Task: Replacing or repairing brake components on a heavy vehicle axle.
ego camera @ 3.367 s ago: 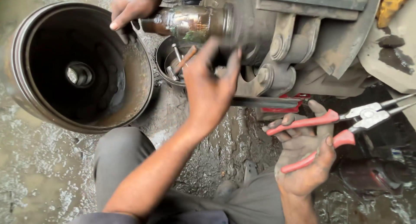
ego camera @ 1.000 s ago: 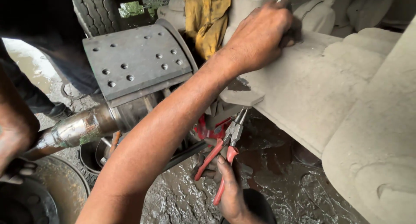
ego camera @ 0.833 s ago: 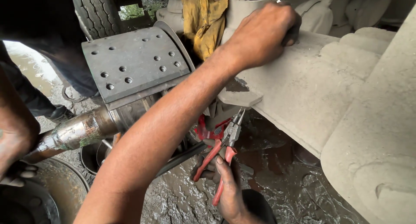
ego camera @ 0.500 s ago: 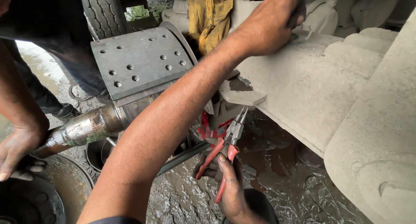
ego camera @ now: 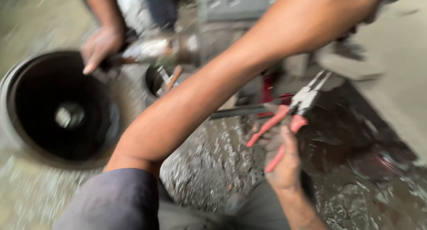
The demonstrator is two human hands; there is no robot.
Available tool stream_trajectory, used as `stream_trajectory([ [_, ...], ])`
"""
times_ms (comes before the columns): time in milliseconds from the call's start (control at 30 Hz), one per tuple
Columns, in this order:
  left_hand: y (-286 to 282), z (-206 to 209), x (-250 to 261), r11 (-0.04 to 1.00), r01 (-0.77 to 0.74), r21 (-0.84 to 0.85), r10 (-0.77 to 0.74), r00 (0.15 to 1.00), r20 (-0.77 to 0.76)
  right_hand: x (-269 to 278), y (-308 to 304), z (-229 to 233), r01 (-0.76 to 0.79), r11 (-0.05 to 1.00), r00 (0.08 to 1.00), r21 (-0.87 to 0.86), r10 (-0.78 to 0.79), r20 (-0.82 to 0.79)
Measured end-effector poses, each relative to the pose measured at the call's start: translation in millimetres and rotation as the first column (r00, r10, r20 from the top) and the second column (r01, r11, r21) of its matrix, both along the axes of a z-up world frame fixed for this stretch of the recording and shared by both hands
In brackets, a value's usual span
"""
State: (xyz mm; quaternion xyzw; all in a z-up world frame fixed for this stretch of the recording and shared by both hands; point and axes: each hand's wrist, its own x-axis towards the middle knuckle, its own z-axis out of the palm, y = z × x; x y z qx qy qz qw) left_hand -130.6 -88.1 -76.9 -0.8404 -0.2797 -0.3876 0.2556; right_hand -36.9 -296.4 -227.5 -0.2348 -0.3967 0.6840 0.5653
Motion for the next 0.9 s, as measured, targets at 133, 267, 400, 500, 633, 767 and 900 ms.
stream_trajectory([
  [133,-160,-5,-115,0.834,0.45,-0.318,-0.056,0.643,0.763,-14,-7,10,-0.106,0.986,0.984,0.131,0.086,0.155],
  [267,-207,-77,-143,0.756,0.537,-0.375,0.207,0.347,0.915,-20,-19,14,-0.199,0.972,0.945,0.127,0.156,0.289],
  [400,-185,-129,-143,0.692,0.634,-0.346,0.316,0.165,0.934,-29,-33,21,-0.293,0.947,0.896,0.128,0.226,0.382],
  [500,-172,-140,-139,0.694,0.644,-0.323,0.333,0.112,0.936,-32,-40,22,-0.304,0.951,0.852,0.045,0.251,0.459],
  [633,-165,-144,-132,0.712,0.632,-0.306,0.337,0.074,0.939,-35,-43,20,-0.387,0.921,0.763,-0.046,0.347,0.546],
  [767,-160,-149,-128,0.714,0.605,-0.351,0.375,0.092,0.922,-35,-41,18,-0.364,0.931,0.689,-0.032,0.293,0.663],
  [900,-153,-157,-122,0.693,0.645,-0.322,0.378,0.055,0.924,-34,-45,19,-0.276,0.961,0.672,-0.029,0.214,0.709],
])
